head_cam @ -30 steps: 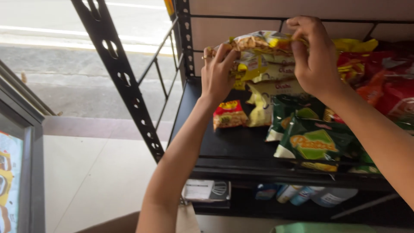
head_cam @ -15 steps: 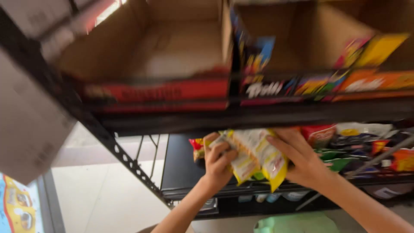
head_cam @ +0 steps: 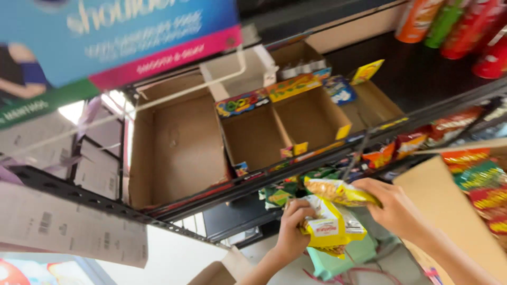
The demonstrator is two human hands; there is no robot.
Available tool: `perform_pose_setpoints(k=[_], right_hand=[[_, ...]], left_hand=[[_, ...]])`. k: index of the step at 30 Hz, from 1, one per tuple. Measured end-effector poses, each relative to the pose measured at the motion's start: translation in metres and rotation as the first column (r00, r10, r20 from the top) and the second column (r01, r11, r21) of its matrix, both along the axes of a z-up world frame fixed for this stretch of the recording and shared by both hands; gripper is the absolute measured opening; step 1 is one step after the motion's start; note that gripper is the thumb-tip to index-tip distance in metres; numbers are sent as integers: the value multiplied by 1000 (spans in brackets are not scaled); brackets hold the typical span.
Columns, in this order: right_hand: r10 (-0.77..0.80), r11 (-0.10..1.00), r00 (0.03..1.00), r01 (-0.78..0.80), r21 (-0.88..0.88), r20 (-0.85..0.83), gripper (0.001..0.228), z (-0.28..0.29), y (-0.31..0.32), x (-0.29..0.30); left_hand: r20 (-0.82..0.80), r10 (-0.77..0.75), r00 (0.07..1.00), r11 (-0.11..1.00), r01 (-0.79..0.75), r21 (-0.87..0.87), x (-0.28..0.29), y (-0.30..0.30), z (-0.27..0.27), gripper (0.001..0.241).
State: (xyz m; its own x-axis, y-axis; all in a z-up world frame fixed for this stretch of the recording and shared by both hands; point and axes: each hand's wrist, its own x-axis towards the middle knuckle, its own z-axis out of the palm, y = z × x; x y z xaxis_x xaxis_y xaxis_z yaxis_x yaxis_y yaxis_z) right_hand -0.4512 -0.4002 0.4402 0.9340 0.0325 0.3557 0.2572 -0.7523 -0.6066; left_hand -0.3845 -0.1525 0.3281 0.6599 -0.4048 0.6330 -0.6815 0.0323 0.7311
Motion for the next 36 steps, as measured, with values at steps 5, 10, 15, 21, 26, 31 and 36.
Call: perform_pose_setpoints(k=[5, 10, 15, 21, 26, 31, 36], right_hand=[[-384, 918, 849, 393, -52, -362, 55, 68, -40, -65], [-387, 884, 843, 454, 107, -374, 52, 14, -130, -128], [-368, 887, 871, 434, 160, -326, 56, 14, -206, -183], [-360, 911, 865, 407, 69, -351, 58, 22, -268, -200], [-397, 893, 851, 444, 68, -344, 63, 23, -302, -188], [-373, 903, 881, 417, 107, -290, 60, 6, -336, -186], [-372, 881, 859, 446, 156, -351, 54, -11, -393, -196]], left_hand=[[-171, -115, 979, 993, 116, -4, -42, -51, 44, 36], [-405, -142, 903, 990, 128, -61, -94, -123, 42, 34], [-511, -212, 833, 951, 54, -306, -143, -209, -10, 44], [-832, -364, 418, 860, -193, -473, -174, -267, 17, 48], [-832, -434, 345, 834, -195, -516, -164, -298, 11, 46], [-835, -443, 326, 851, -142, -506, -149, -345, 12, 46], [-822, -497, 278, 827, -136, -546, -156, -382, 10, 44]])
